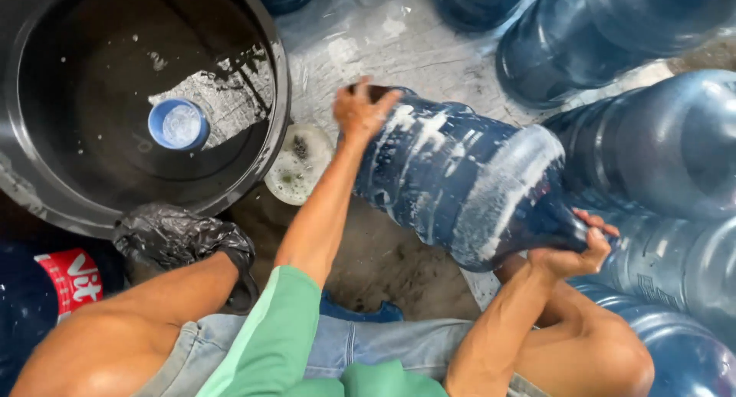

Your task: The person scrubs the exterior of a large blue water jug with a soapy sponge, then rinses it with water from a blue scoop. They then insert a long white cleaning brush into the jug and scrub the interior by rotating the brush.

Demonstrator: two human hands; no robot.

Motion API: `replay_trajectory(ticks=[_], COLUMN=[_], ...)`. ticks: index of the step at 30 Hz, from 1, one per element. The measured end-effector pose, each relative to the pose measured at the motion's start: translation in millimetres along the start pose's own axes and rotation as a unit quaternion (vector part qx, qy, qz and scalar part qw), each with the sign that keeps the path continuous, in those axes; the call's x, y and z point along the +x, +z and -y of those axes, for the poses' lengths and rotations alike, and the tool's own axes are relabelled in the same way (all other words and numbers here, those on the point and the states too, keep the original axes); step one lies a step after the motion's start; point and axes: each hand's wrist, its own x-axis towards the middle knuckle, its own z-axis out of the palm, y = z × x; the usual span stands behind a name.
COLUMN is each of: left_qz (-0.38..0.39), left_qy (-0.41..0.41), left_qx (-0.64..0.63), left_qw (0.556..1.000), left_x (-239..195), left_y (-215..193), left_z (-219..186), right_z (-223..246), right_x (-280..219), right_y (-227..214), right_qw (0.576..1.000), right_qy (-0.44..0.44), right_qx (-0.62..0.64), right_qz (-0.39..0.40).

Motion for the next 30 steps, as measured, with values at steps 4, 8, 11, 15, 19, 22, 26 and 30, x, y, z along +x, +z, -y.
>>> replay_trajectory(ticks=[4, 8, 11, 15, 19, 22, 26, 30], left_qz=[0.130, 0.082, 0.036, 0.015, 0.091, 0.093, 0.086, 0.103], left_qy=[-0.011, 0.261, 0.159, -0.008, 0.201, 0.202, 0.000, -0.014], left_qx=[-0.049, -0.136, -0.172, -0.092, -0.105, -0.084, -0.057, -0.053], left_qw=[0.990, 0.952, 0.971, 0.996, 0.970, 0.971, 0.995, 0.993], left_x=[-58, -110, -66, -63, -117, -103, -75, -78], left_y=[-49, 11, 20, 38, 23, 4, 16, 4], left_z=[-82, -76, -26, 7, -35, -39, 8, 30], right_z=[-5, 3, 17, 2, 18, 17, 13, 19], right_x=[6, 13, 38, 38, 17, 24, 31, 26], right_y=[24, -5, -10, 2, 22, 16, 0, -3], right_qw=[0.998, 0.991, 0.940, 0.958, 0.986, 0.991, 0.996, 0.988], right_qy=[0.056, -0.011, -0.017, -0.066, -0.087, -0.050, 0.030, -0.015], right_qx=[0.014, -0.036, -0.023, -0.045, -0.137, -0.121, -0.059, -0.092], right_qz=[0.016, 0.128, 0.340, 0.274, 0.029, -0.019, 0.058, 0.125])
